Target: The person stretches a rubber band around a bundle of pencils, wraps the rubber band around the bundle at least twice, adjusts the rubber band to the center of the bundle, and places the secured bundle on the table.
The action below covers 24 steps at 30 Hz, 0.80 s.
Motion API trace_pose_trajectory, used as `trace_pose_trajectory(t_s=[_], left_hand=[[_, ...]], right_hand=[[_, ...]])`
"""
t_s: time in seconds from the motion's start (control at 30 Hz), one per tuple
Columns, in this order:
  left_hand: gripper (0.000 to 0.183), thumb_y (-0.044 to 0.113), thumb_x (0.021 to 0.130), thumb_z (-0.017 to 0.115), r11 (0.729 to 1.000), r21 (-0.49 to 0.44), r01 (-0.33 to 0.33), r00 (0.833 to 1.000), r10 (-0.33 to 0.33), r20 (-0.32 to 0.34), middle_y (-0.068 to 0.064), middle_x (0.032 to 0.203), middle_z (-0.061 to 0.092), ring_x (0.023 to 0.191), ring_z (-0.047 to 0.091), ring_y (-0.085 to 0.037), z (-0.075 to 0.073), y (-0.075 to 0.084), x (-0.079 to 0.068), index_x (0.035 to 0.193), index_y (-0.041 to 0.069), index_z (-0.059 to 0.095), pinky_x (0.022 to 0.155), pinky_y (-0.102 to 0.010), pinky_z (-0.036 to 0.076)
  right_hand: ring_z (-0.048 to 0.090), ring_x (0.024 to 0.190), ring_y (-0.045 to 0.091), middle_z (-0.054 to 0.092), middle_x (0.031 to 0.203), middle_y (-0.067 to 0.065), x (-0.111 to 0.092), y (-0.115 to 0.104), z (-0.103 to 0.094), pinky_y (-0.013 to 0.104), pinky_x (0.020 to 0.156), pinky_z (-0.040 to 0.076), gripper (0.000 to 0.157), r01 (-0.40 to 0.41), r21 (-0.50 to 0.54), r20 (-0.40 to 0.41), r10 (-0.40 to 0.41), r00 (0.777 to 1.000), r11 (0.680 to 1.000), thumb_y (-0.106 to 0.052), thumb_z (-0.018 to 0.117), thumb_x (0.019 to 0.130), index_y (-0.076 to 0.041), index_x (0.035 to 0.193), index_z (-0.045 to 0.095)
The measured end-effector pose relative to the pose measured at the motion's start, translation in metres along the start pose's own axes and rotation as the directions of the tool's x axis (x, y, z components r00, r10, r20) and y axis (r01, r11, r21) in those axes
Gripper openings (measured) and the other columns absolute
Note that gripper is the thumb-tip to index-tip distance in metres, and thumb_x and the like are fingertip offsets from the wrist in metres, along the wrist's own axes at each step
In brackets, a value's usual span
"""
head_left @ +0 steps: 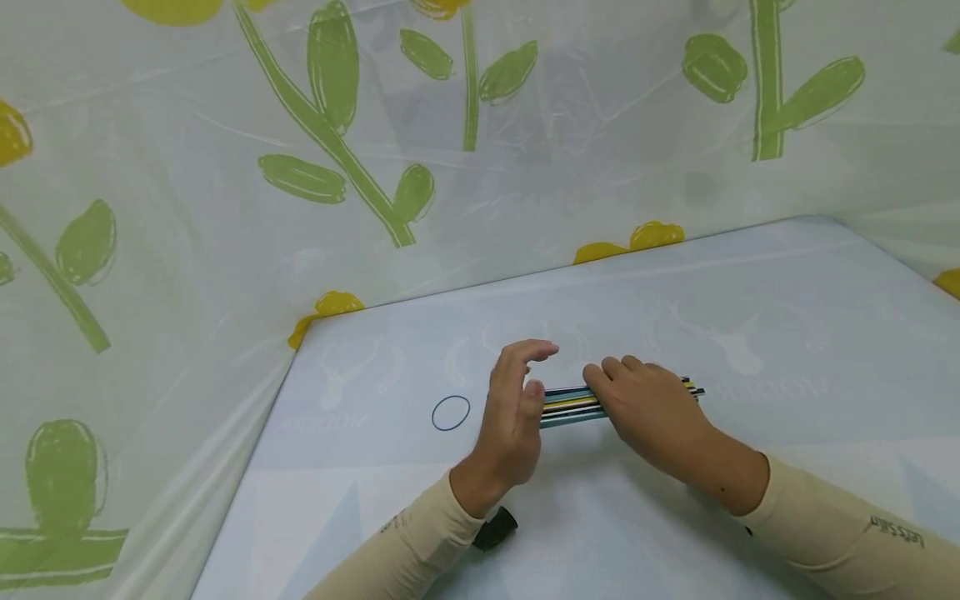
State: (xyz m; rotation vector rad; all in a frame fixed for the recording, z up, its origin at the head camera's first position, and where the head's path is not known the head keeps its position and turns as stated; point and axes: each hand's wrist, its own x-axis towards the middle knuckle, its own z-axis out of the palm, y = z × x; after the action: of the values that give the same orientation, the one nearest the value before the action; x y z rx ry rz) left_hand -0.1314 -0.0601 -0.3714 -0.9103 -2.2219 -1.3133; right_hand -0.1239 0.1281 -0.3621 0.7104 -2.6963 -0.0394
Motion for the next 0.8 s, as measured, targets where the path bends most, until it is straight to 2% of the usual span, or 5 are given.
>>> trace_pose_trajectory(t_s=[0.5, 0.8], left_hand=[[0.049, 0.036, 0.107, 0.022, 0.999, -0.029, -0.035, 0.999, 0.035, 0.017, -0.008, 0.14, 0.048, 0.125, 0.047, -0.023, 0.0027, -0.0004, -0.002, 0.143, 0.011, 0.043, 0.098, -0.044, 0.043], [0.049, 0.037, 0.107, 0.021, 0.999, -0.022, -0.047, 0.999, 0.047, 0.019, -0.008, 0.139, 0.049, 0.124, 0.047, -0.023, 0.0025, 0.0008, -0.0015, 0.142, 0.011, 0.044, 0.097, -0.044, 0.043]], right_hand=[[0.056, 0.07, 0.019, 0.06, 0.081, 0.005, -0.0025, -0.0018, 0.0015, 0.031, 0.062, 0.055, 0.04, 0.025, 0.004, -0.015, -0.025, 1.0, 1.0, -0.008, 0.087, 0.074, -0.01, 0.102, 0.058], [0.056, 0.073, 0.02, 0.06, 0.082, 0.005, -0.0028, -0.0017, 0.0001, 0.032, 0.066, 0.055, 0.042, 0.031, -0.002, -0.015, -0.031, 0.999, 1.0, -0.007, 0.088, 0.074, -0.009, 0.102, 0.057]])
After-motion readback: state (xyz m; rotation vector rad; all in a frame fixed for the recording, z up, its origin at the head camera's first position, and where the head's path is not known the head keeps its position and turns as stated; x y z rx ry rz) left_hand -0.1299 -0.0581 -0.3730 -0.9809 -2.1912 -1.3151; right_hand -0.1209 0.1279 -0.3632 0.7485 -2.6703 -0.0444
